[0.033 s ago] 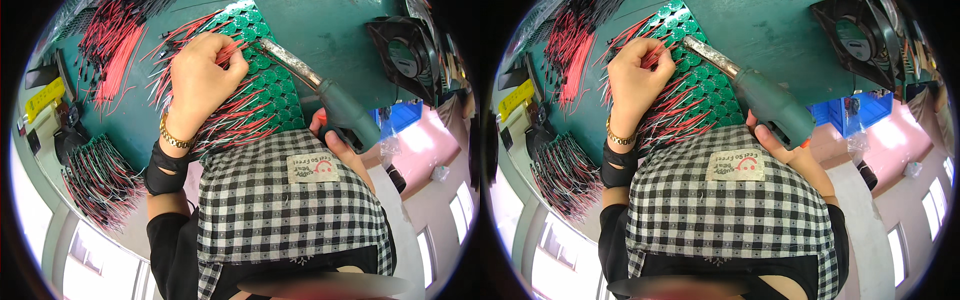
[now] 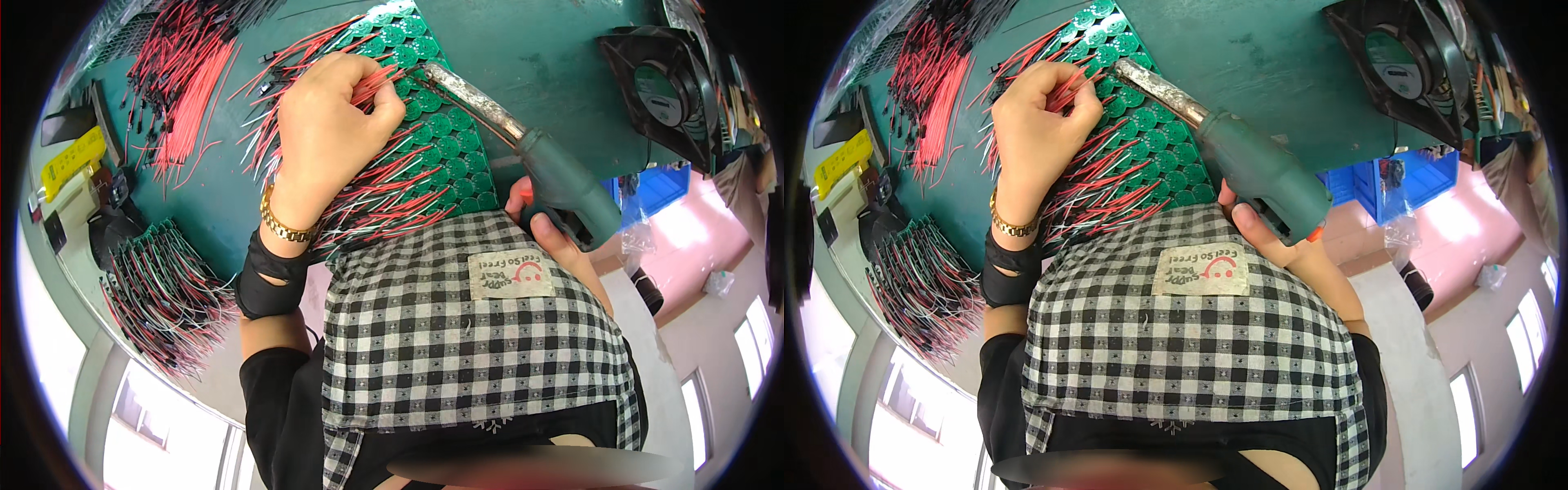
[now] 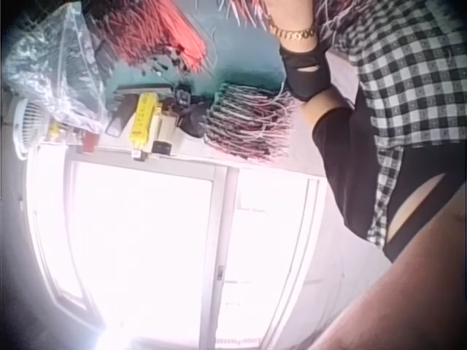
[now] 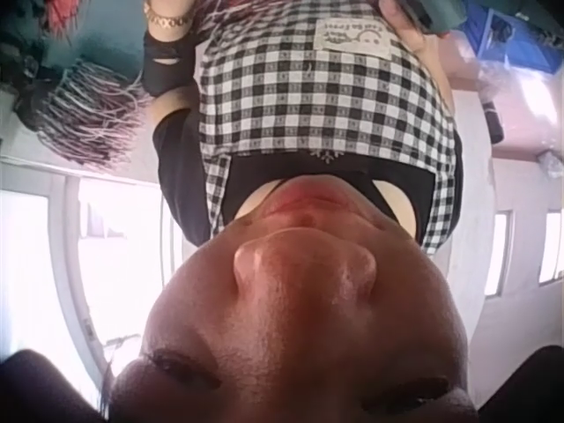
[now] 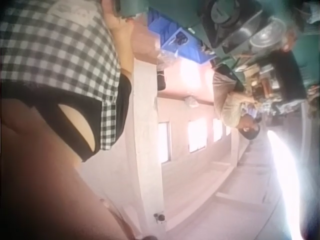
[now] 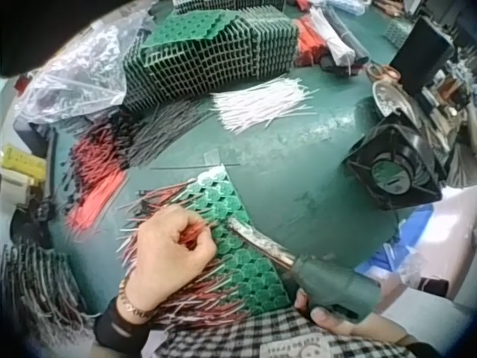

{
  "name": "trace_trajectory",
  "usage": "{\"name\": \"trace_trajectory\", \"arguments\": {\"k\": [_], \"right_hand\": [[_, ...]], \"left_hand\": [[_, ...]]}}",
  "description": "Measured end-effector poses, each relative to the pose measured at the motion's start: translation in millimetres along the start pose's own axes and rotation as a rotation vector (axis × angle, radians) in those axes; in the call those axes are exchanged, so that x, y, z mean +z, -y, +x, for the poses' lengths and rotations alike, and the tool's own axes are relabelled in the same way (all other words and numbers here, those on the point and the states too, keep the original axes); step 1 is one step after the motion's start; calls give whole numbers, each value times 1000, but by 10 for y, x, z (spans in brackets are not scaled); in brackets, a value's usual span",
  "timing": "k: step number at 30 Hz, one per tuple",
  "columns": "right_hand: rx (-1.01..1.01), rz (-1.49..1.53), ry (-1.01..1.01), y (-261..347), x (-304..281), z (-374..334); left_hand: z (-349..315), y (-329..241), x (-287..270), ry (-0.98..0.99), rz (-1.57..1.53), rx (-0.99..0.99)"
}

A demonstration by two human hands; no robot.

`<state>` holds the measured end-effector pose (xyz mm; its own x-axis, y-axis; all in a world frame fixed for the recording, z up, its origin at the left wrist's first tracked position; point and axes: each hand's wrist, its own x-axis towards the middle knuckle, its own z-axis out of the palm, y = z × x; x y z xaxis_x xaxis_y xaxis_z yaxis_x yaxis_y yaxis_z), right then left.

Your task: The person solders wires to a circular circuit board using a soldering iron.

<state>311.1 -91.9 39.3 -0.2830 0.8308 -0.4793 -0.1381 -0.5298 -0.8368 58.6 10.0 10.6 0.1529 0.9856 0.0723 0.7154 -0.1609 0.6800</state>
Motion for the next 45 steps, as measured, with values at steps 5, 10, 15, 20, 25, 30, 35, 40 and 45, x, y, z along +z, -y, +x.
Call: {"name": "trace_trajectory", "arguments": {"k": [5, 10, 15, 20, 25, 30, 35, 40, 45], "right_hand": [[14, -10, -28, 33, 33, 5], [45, -56, -49, 29, 45, -24], [127, 77, -115, 31, 76, -49], [45, 26, -72, 16, 41, -8], [58, -9, -51, 147, 85, -33], [54, -37, -41, 91, 43, -73], [12, -45, -50, 80, 94, -56], [-118, -142, -59, -81, 83, -62], [-26, -211, -43, -128, 55, -97]], "left_hand": [[1, 5, -4, 4, 12, 8], [1, 25, -24, 11, 38, 24], [35, 51, 6, -19, 17, 57], [49, 93, -16, -1, 49, 33], [50, 125, -112, -36, -3, 12], [63, 122, -267, -208, -192, -28], [-20, -30, -128, 55, -114, -26], [-16, 24, -82, 63, -48, -48], [14, 12, -63, 65, -31, -49]]}}
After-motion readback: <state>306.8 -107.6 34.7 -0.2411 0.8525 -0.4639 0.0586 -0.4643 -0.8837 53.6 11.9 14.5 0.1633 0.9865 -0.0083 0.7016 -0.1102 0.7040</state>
